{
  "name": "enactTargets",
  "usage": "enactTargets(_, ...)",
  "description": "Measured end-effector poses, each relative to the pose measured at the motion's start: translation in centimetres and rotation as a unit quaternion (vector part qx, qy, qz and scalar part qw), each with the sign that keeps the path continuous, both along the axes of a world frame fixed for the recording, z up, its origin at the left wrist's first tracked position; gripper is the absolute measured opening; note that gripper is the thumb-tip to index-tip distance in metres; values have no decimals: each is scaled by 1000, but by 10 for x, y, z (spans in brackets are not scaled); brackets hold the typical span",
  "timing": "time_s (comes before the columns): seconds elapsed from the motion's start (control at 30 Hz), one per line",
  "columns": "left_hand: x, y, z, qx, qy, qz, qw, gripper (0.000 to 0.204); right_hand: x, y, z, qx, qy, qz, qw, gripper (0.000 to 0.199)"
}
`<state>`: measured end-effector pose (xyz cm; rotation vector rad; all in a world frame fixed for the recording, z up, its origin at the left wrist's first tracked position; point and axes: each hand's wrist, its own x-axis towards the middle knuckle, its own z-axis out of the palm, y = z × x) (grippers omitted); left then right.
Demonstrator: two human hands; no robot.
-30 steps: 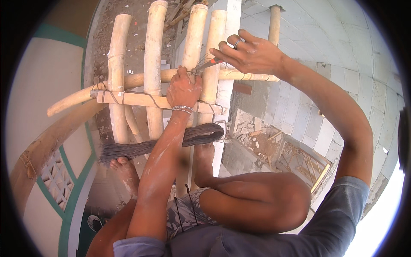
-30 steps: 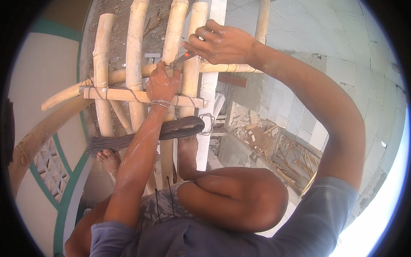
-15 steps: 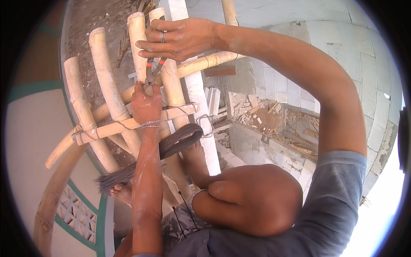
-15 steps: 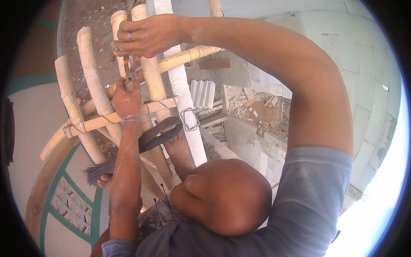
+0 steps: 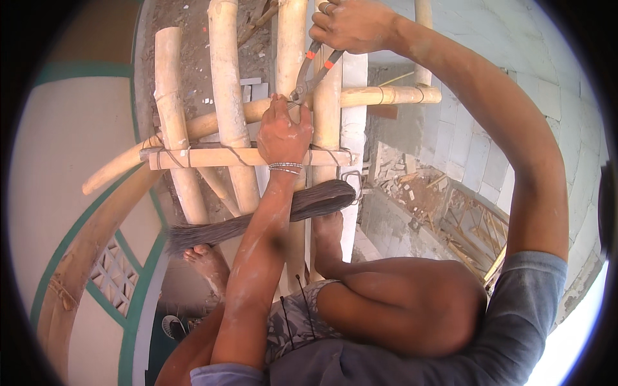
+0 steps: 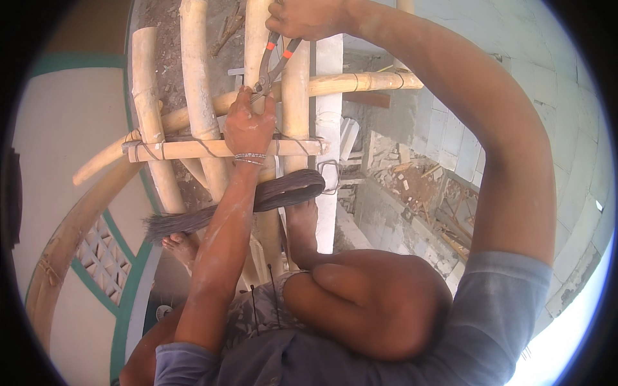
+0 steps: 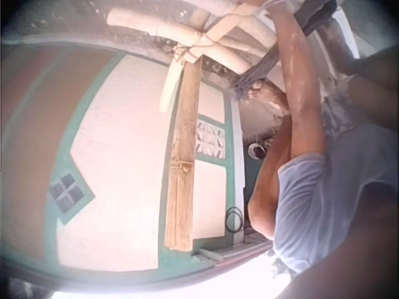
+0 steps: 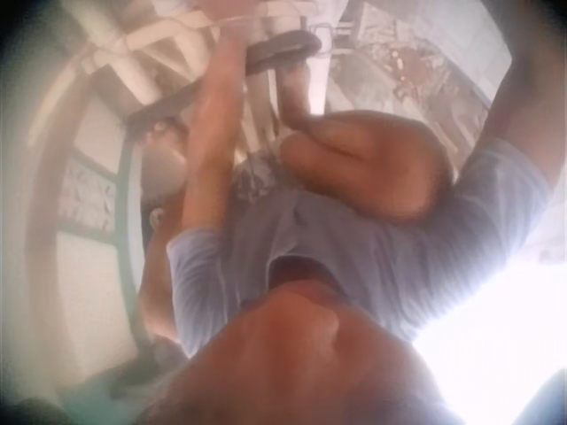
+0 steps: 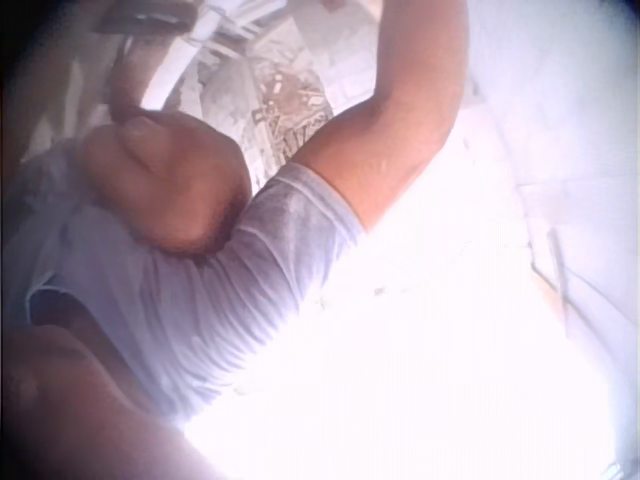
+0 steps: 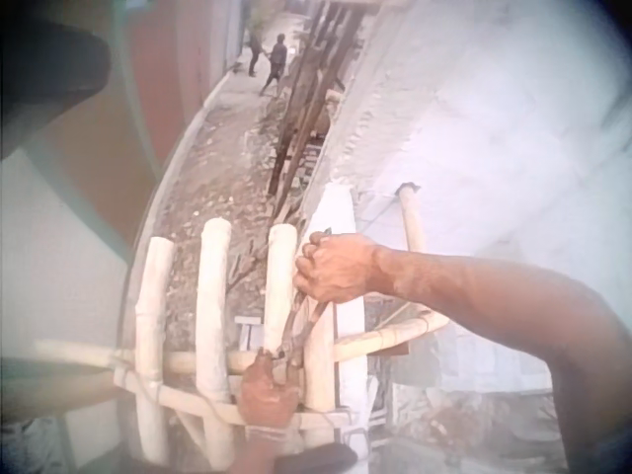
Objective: The person uses wire and pliers to secure horizontal bamboo poles to a vertical support structure. They thread thin wire around the joints, tighten it using pliers, and cut the excess wire while sitting on the frame.
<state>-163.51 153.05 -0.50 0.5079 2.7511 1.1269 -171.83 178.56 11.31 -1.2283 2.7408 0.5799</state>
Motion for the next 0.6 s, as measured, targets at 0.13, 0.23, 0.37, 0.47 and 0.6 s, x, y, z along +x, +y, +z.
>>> enactTargets(0.13, 2, -1, -4, 1, 11, 4, 1000, 47, -22, -1, -10, 7, -63, -15, 998, 23)
enactTargets(0.23, 2, -1, -4, 8, 17, 3, 1000, 45, -42, -10, -8, 34, -117, -27, 992, 18)
enactTargets(0.37, 1, 0, -6, 21, 16, 4, 1000, 44, -59, -15, -14, 58, -158, -29, 985, 17)
enactTargets(0.47, 2, -2, -6, 18, 8, 1, 1000, 44, -63, -13, -19, 62, -168, -21, 984, 18)
enactTargets(0.6, 3, -1, -7, 10, 17, -4, 1000, 44, -57, -10, -18, 47, -145, -45, 987, 18)
